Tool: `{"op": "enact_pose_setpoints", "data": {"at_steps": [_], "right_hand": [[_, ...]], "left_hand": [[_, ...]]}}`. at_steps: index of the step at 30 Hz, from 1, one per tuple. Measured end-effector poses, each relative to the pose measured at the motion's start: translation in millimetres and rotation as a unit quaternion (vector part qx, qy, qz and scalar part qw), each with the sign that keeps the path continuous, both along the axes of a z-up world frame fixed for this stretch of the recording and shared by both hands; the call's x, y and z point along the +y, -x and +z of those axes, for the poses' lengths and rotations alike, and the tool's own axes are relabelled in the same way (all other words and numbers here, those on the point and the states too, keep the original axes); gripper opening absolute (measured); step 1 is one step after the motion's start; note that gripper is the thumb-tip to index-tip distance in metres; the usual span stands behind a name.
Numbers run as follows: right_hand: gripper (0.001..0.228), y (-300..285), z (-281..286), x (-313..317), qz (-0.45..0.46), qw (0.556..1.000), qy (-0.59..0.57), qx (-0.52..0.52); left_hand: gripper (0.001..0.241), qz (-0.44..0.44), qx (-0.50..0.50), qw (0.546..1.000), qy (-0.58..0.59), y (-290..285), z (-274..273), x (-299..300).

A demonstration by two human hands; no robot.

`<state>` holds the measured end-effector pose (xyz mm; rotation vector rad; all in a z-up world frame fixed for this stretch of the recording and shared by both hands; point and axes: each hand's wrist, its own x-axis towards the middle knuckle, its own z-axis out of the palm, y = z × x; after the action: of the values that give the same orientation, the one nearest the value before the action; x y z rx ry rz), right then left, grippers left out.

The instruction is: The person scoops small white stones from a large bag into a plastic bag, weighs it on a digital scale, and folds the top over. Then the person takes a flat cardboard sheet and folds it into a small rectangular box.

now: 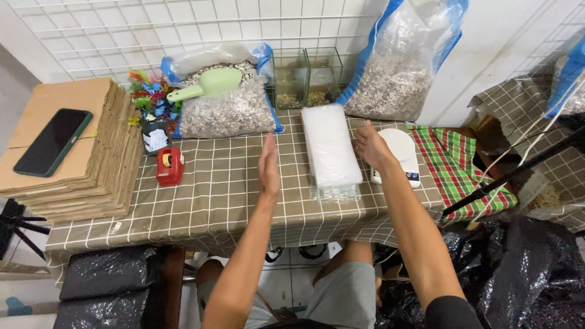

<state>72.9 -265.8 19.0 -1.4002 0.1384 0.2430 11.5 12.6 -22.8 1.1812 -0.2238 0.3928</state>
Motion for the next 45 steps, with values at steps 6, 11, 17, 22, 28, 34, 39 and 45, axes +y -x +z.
{"op": "enact_pose_setpoints", "data": {"at_steps": [6, 11, 17, 22, 28, 34, 39, 45], "right_hand": [[0.095, -30.4, -44.2, -6.8, 0.016, 1.000, 0.018, 0.005], [0.086, -25.1, -37.8, 14.5, 0.024, 0.999, 0.023, 0.004], [0.084, -30.1, -38.8, 0.7, -0.048, 0.981, 0.183, -0.051], [0.064, 9.8, 3.3, 10.7, -0.153, 0.893, 0.381, -0.186], [0.063, 35.7, 5.8, 49.5, 0.071, 0.709, 0.610, -0.347], [0.032, 25.6, -10.6, 68.6, 0.087, 0.684, 0.674, -0.265], [0.012, 3.9, -31.4, 63.6, 0.031, 0.663, 0.689, -0.290], [0.017, 31.3, -0.4, 71.4, 0.057, 0.713, 0.616, -0.329]], "left_hand": [[0.066, -0.055, 0.080, 0.994, 0.045, -65.4, -62.6, -63.3], [0.070, -0.089, 0.116, 0.989, -0.024, -70.7, -61.8, -91.5], [0.076, -0.045, 0.108, 0.990, -0.079, -30.0, 8.0, -58.2], [0.064, 0.005, 0.111, 0.976, -0.189, -4.4, 33.7, 16.1], [0.017, 0.156, 0.087, 0.926, -0.332, 6.5, -16.0, 84.5], [0.018, 0.153, 0.112, 0.918, -0.347, 17.7, -16.9, 90.8], [0.017, 0.159, 0.081, 0.925, -0.336, 17.7, -10.2, 91.0], [0.017, 0.147, 0.088, 0.932, -0.320, 19.4, -9.0, 91.9]]}}
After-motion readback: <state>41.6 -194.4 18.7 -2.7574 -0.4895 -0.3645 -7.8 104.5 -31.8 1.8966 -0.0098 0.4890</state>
